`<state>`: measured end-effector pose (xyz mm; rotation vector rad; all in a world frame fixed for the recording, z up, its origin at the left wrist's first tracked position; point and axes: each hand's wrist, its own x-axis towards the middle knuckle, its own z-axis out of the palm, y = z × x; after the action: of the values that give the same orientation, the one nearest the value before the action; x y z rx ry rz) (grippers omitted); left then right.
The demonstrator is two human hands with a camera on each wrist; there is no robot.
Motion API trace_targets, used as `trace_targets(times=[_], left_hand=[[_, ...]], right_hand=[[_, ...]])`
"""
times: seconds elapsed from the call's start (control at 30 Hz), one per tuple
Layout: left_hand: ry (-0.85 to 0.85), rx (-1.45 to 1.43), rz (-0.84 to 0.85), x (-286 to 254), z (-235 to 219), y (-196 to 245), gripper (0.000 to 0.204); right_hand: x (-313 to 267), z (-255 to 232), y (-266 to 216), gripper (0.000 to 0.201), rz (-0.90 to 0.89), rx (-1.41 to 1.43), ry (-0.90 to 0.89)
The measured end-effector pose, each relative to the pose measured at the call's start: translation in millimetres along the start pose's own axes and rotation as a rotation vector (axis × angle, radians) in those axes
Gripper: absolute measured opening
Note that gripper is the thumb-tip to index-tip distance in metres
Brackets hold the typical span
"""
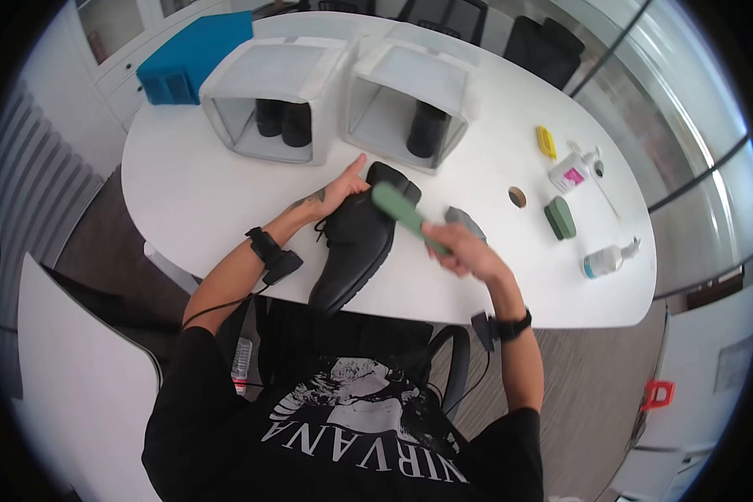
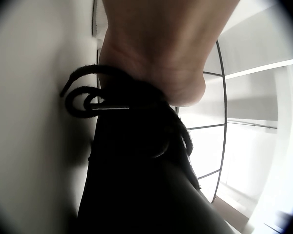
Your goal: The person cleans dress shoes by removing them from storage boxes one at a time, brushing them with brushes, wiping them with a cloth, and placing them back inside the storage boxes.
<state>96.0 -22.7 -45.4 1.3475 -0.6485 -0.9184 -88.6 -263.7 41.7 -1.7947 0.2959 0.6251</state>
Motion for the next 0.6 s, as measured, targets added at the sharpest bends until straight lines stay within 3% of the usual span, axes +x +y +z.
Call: trace_targets(times=[0.07, 0.1, 0.13, 0.2, 0.27, 0.3, 0.33, 0.4, 0.43, 0.47, 0.53, 0.6], left_hand=[[0.025, 0.056, -0.022, 3, -5, -10, 0.104], [0.034, 0.038, -0.047, -1, -3, -6, 0.103], [-0.076, 0.043, -0.005, 0, -9, -7, 0.102], [-0.043, 0.061, -0.032, -5, -4, -1, 0.101], [-0.014, 0.09, 0.0, -5, 2, 6, 0.101], [0.02, 0.108, 0.012, -7, 4, 7, 0.101], [0.03, 0.107, 0.018, -5, 2, 5, 0.101], [0.046, 0.166, 0.057, 2, -2, -7, 0.101], [0.148, 0.246, 0.054, 0, 0, -4, 0.102], [-0.053, 0.045, -0.005, -4, 0, -3, 0.101], [0.011, 0.058, -0.03, -13, 9, 10, 0.098], [0.077, 0.135, -0.013, -1, 4, -5, 0.096]], right_hand=[[-10, 18, 0, 0.053, -0.071, -0.045, 0.047], [-5, 17, 5, 0.053, -0.081, -0.053, 0.153], [0, 12, 10, 0.053, -0.087, -0.057, 0.266], [-1, 9, 11, 0.055, -0.125, -0.052, 0.308], [-15, 29, -1, 0.055, -0.031, -0.11, 0.042], [-26, 45, -5, 0.055, -0.024, -0.152, 0.062], [-33, 51, -10, 0.056, -0.141, -0.311, 0.092], [-29, 35, -12, 0.061, -0.141, -0.437, 0.119], [-30, 30, -22, 0.061, -0.061, -0.433, 0.183], [-30, 24, -33, 0.061, 0.025, -0.429, 0.247], [-24, 27, -28, 0.061, -0.075, -0.476, 0.31], [-34, 51, -22, 0.061, -0.196, -0.482, 0.084]])
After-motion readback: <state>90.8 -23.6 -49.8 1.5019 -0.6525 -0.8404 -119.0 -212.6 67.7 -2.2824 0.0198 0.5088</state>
